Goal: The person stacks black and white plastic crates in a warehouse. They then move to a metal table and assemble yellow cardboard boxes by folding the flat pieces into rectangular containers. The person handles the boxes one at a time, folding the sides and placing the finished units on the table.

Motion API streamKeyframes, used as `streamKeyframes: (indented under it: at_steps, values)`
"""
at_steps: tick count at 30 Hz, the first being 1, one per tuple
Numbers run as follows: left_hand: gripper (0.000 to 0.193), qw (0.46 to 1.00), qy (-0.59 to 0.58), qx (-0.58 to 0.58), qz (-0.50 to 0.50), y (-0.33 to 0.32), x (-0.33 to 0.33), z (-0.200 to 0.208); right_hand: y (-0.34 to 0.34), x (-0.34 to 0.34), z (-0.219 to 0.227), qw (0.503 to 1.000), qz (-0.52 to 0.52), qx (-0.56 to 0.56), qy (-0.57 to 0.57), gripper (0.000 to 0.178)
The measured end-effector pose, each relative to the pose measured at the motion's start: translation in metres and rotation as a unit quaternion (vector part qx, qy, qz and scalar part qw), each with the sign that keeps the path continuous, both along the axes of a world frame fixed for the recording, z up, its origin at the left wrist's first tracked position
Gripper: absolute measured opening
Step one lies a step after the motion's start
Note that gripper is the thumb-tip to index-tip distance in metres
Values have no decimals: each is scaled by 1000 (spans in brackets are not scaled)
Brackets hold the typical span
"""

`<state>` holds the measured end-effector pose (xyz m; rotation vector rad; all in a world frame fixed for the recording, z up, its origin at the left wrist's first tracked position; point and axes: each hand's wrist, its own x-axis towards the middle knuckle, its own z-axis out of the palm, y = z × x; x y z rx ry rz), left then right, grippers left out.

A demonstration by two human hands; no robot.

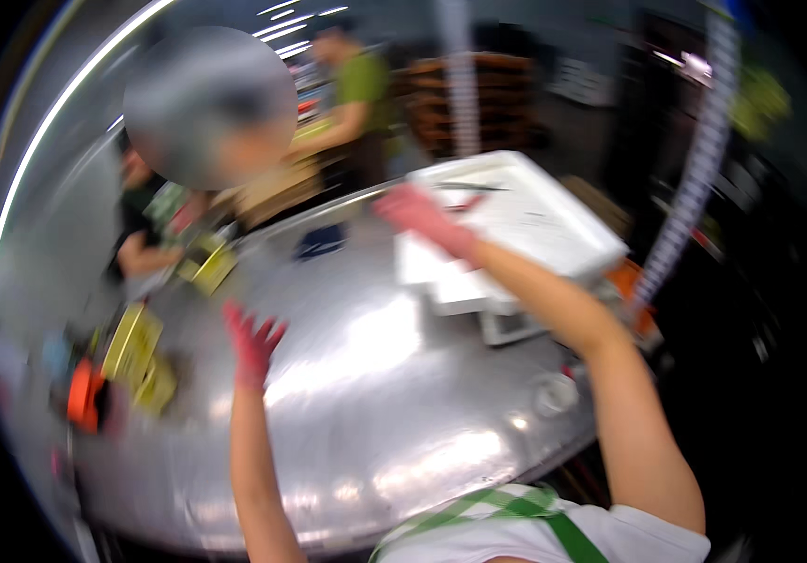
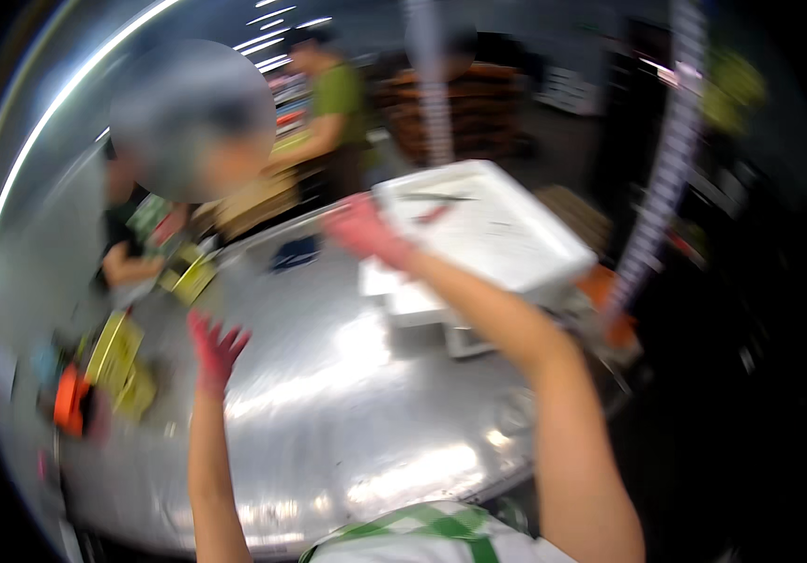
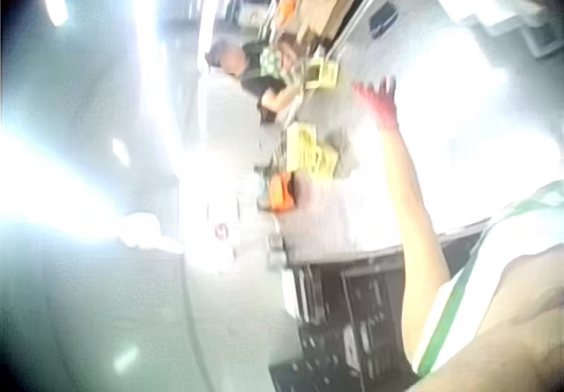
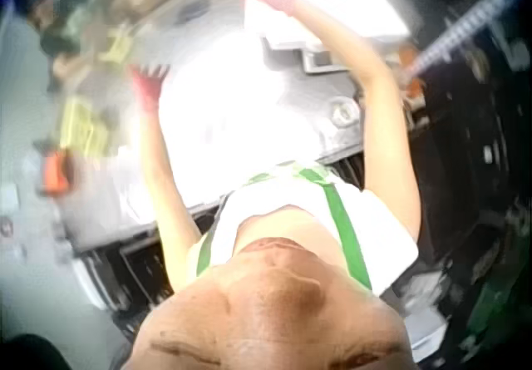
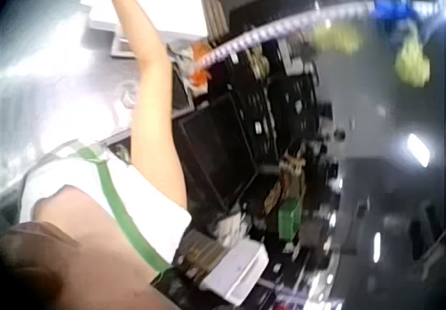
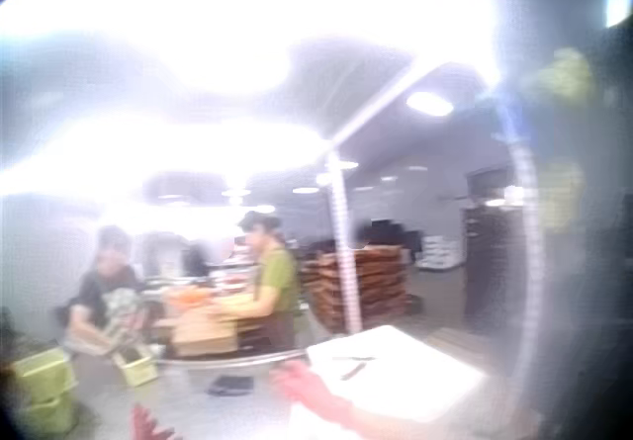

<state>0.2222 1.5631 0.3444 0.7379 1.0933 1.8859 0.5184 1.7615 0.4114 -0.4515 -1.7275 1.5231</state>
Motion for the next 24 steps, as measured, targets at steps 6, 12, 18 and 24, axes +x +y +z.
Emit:
streamKeyframes:
  at_steps: [6, 12, 18, 24]
  values:
    - [98, 995, -22, -54, 80, 12, -70, 31, 11, -24, 30, 981, -136, -30, -134, 66]
    - [99, 990, -30, -86, 105, 16, -91, 17, 33, -59, -1, 982, -128, -41, -133, 76]
    - [102, 991, -56, -88, 79, 22, -104, -17, 78, -92, -48, 985, -128, -38, -106, 61]
    - [76, 982, -114, -100, 113, 32, -118, -48, 96, -127, -55, 975, -151, -144, -70, 27]
